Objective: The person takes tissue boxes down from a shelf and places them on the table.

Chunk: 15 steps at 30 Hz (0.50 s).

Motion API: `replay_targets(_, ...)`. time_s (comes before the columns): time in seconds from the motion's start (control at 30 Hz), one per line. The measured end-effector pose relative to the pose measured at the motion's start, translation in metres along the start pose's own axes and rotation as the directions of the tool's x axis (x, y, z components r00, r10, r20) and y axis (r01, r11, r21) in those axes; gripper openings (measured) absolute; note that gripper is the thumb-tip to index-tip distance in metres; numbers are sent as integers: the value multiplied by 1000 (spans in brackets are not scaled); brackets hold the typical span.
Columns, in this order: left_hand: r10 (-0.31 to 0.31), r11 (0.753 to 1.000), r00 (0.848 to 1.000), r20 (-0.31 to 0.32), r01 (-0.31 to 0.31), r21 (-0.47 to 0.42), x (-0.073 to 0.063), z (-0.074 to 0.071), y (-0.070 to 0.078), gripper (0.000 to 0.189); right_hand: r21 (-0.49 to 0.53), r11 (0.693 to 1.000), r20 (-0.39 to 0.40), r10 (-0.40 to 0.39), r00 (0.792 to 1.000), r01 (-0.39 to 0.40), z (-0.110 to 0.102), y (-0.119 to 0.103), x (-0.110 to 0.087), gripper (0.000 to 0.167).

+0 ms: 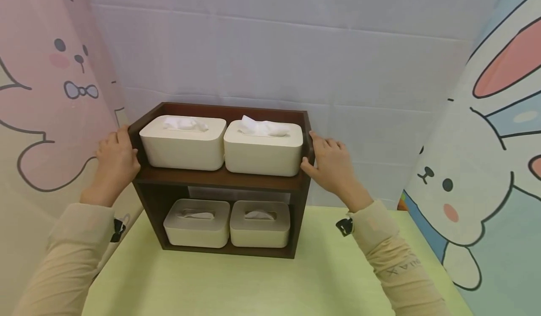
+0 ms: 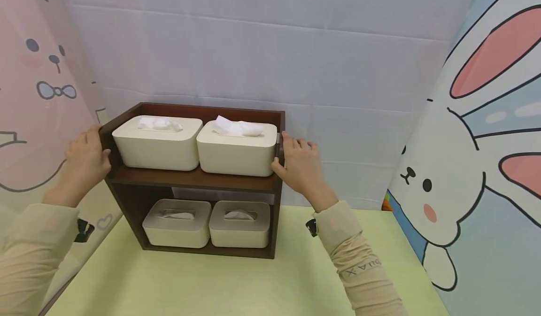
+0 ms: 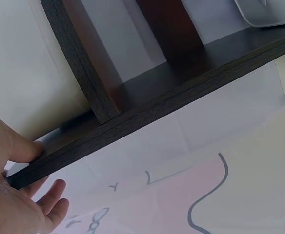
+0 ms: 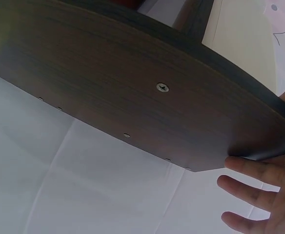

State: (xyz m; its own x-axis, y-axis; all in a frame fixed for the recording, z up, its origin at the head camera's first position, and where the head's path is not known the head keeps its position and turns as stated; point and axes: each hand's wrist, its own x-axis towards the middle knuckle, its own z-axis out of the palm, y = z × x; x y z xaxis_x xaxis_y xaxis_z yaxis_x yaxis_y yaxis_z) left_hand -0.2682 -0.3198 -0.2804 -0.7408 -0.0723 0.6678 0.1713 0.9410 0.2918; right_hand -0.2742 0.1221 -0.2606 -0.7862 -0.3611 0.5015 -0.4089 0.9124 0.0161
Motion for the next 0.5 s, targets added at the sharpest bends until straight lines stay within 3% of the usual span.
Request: replay_targets(0.5,4,1000,999,41,-5,4,-2,4,21,52,15,999,-13,33,999,-33,-6,18,-10,63)
